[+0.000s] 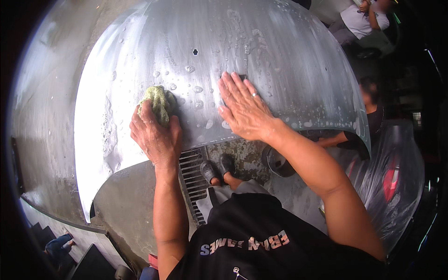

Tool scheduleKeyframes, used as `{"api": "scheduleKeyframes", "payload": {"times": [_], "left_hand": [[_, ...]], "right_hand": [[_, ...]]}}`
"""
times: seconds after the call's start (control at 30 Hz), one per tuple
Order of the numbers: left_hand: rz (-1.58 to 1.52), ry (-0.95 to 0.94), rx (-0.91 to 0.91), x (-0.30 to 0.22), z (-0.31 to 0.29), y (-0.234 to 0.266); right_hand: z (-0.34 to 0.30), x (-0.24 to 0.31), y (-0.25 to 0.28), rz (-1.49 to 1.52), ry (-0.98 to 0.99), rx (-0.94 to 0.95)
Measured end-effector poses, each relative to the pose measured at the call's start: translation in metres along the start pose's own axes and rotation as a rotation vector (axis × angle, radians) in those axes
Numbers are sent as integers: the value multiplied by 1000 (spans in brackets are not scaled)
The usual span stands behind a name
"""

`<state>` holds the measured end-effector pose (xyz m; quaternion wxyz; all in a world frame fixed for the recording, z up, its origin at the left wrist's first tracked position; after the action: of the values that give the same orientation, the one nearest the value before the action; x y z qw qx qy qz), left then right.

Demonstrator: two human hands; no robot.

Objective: The person sands a large curved car hood with a sanding block and wipes it with a green cloth. The person repeatedly dips the sanding block into a bucket of water and continues sanding and wiping the hood surface.

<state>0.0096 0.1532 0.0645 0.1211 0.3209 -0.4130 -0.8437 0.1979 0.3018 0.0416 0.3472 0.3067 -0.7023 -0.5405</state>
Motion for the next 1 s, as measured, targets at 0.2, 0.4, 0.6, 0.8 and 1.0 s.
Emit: {"api": "scheduleKeyframes", "payload": {"times": [0.2, 0.4, 0.6, 0.8, 1.0], "left_hand": [[5, -38, 0, -13, 4, -4], [-8, 9, 31, 1, 4, 1], [-19, -21, 23, -5, 5, -2], [-16, -30, 14, -3, 2, -1], [-15, -26, 8, -3, 1, 4]], "right_hand": [[56, -22, 20, 0, -38, -43], [51, 6, 10, 34, -75, -113], [-21, -21, 10, 55, -102, -76], [-22, -35, 9, 91, -238, -131], [-86, -44, 7, 106, -142, -8]]}}
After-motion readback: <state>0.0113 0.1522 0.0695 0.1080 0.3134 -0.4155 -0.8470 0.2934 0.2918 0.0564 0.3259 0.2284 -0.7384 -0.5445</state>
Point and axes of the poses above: each hand's wrist, its own z-axis towards the middle knuckle, its own y-axis out of the back of the hand, x = y × z, the point moved 6 cm from there along z, towards the middle knuckle, and after that the axes turned 2 degrees about z, right-handed, at the moved point
